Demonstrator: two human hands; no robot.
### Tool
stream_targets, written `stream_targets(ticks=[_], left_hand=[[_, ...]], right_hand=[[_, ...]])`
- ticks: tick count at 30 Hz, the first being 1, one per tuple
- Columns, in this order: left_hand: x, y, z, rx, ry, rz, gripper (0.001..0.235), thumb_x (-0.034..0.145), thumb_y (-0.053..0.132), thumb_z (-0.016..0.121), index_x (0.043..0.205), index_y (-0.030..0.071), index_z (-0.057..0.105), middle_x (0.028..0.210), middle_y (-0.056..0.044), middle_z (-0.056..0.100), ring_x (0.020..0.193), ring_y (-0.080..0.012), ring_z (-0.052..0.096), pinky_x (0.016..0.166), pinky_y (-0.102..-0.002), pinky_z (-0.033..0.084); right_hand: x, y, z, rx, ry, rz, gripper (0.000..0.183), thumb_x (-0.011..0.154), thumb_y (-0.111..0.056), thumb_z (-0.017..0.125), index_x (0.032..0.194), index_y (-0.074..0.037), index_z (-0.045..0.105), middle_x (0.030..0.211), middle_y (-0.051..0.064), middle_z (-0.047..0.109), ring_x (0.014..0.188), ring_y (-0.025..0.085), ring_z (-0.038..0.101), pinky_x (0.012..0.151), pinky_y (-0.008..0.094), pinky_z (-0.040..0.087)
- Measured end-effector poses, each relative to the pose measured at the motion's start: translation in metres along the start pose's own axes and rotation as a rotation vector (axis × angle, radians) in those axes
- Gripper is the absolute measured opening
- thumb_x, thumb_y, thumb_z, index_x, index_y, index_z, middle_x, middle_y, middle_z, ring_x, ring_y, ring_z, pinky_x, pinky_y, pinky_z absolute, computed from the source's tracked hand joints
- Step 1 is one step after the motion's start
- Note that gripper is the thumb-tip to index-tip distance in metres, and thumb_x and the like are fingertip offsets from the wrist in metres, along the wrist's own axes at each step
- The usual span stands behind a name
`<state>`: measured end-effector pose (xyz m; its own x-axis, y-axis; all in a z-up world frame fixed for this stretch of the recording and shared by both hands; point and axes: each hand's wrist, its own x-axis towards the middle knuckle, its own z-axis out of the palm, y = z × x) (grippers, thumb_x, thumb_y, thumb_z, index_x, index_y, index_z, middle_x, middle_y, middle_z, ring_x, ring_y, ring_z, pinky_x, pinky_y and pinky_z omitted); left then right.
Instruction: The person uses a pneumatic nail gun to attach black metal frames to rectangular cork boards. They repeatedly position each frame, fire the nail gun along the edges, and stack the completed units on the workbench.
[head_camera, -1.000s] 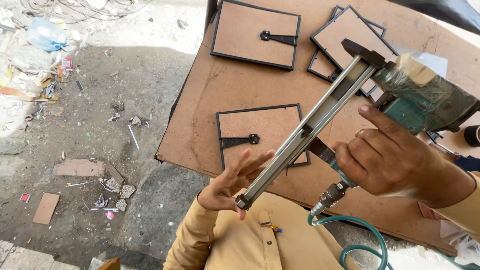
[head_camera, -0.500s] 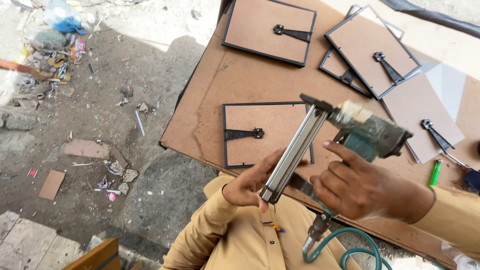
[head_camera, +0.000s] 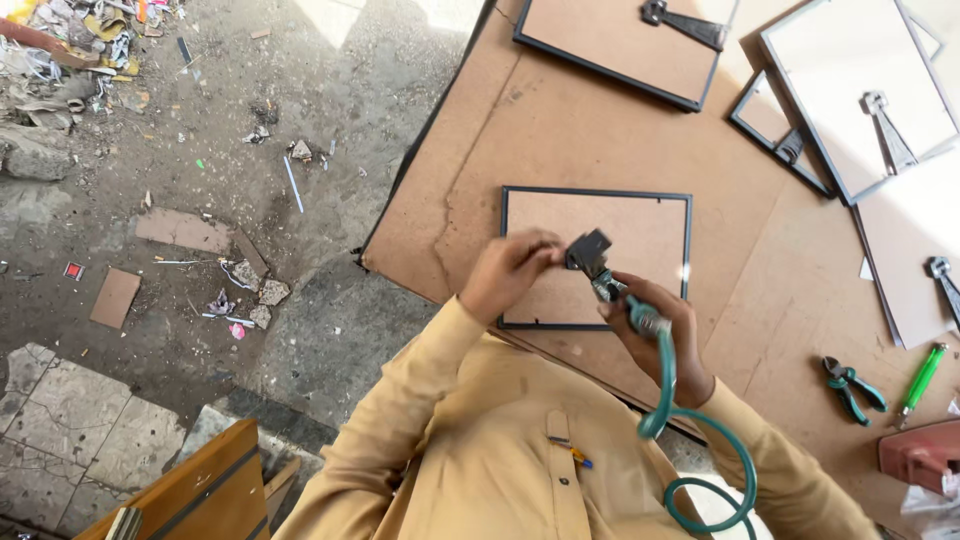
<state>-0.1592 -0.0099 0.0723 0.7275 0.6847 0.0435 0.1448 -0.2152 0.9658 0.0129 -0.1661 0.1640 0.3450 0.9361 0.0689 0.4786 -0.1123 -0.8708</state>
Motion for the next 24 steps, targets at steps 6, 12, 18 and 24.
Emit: stream_targets(ticks=[6,12,18,24], left_hand=[[0.09,-0.08,-0.014,0.778,-0.025,-0.315,0.021,0.1,0.009,0.058,0.121,0.008,0.058,0.09,-0.016,0.075,0.085,-0.0342,0.074,0.073,-0.048,0.059],[0.116,-0.091,-0.026,0.595,-0.149,-0.408,0.04,0.086,0.033,0.072,0.117,0.01,0.06,0.096,-0.017,0.075,0.093,-0.0367,0.073,0.078,-0.051,0.057],[0.129,-0.082,-0.033,0.539,-0.198,-0.445,0.054,0.08,0.047,0.08,0.117,0.011,0.065,0.102,-0.017,0.074,0.097,-0.0354,0.072,0.082,-0.049,0.058],[0.128,-0.086,-0.036,0.513,-0.21,-0.446,0.046,0.08,0.028,0.078,0.12,0.011,0.064,0.099,-0.016,0.075,0.094,-0.0336,0.074,0.078,-0.047,0.06]], right_hand=[[0.058,0.027,0.052,0.507,0.289,0.359,0.014,0.099,-0.005,0.073,0.091,0.0,0.062,0.08,0.007,0.065,0.07,0.014,0.065,0.073,0.029,0.058],[0.105,0.017,0.077,0.531,0.41,0.387,0.011,0.097,-0.002,0.071,0.09,0.002,0.065,0.074,0.006,0.063,0.065,0.016,0.064,0.07,0.03,0.061],[0.138,0.005,0.083,0.464,0.433,0.478,0.008,0.093,-0.004,0.074,0.094,0.001,0.068,0.073,0.006,0.065,0.061,0.015,0.063,0.062,0.029,0.059],[0.143,-0.003,0.09,0.466,0.442,0.457,0.011,0.096,-0.006,0.076,0.096,0.002,0.067,0.074,0.006,0.066,0.065,0.015,0.065,0.065,0.028,0.059]])
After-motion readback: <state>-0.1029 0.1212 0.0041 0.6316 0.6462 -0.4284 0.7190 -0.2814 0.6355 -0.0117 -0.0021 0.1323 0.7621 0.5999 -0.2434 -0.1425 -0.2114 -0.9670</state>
